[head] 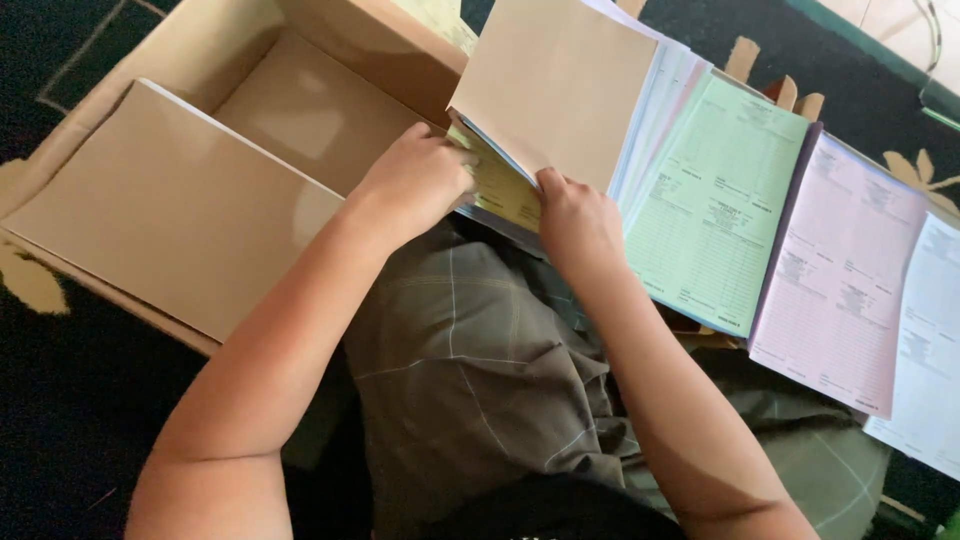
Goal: Sorting multi-part carbonless forms by color into a multi-pocket folder at an efficient pace.
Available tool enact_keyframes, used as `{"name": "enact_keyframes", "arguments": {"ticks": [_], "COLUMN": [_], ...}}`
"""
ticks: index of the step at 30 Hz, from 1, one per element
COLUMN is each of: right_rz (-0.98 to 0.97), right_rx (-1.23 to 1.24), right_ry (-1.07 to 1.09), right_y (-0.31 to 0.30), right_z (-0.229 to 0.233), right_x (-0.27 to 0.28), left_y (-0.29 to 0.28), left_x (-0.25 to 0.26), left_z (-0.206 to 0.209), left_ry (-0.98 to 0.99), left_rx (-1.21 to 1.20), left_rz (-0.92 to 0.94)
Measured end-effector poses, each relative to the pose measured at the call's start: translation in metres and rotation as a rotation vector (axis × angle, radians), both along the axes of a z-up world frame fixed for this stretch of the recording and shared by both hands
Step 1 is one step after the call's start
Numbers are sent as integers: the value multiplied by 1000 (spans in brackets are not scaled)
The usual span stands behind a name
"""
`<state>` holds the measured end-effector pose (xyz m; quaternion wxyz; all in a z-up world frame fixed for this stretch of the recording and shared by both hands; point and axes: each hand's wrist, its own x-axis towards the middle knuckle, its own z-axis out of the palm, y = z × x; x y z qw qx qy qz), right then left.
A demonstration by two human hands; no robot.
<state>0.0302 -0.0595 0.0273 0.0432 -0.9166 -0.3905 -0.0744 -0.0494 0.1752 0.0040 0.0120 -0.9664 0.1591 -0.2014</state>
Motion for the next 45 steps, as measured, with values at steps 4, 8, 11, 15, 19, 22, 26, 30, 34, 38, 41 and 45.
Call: {"name": "enact_keyframes", "arguments": {"ticks": [4,8,11,15,19,22,26,30,34,38,41,45], "right_rz": [7,-31,1,21,18,18,24,55,91,117,136,99], "right_rx": [22,23,42,88,68,102,104,47,-19,-20,29,-18], "right_ry": [0,81,174,308,297,321,321,160,-253,-230,-145,-351], "right_y": [2,3,2,2,0,0,-2,-3,7,5,4,11], "right_z": [4,10,18,35,26,31,27,9,-56,-50,-39,-27], "right_x": [-12,-17,-13,-13,-10,-10,-10,-17,-20,-13,-15,-29], "left_y": [-2,5,7,7,1,-6,0,-2,-8,-11,-12,-31], "left_x": [-9,-8,-9,-9,-21,-29,-15,-16,-17,-18,-22,-47], "left_z": [11,9,5,0,25,47,17,17,11,15,23,79], "left_ry": [-7,-19,-6,18,44,66,55,68,97,103,114,191], "left_rx": [3,35,32,10,12,-43,-117,-136,-209,-223,-236,-549], "left_rz": [18,18,24,43,55,70,77,109,172,212,206,178]}}
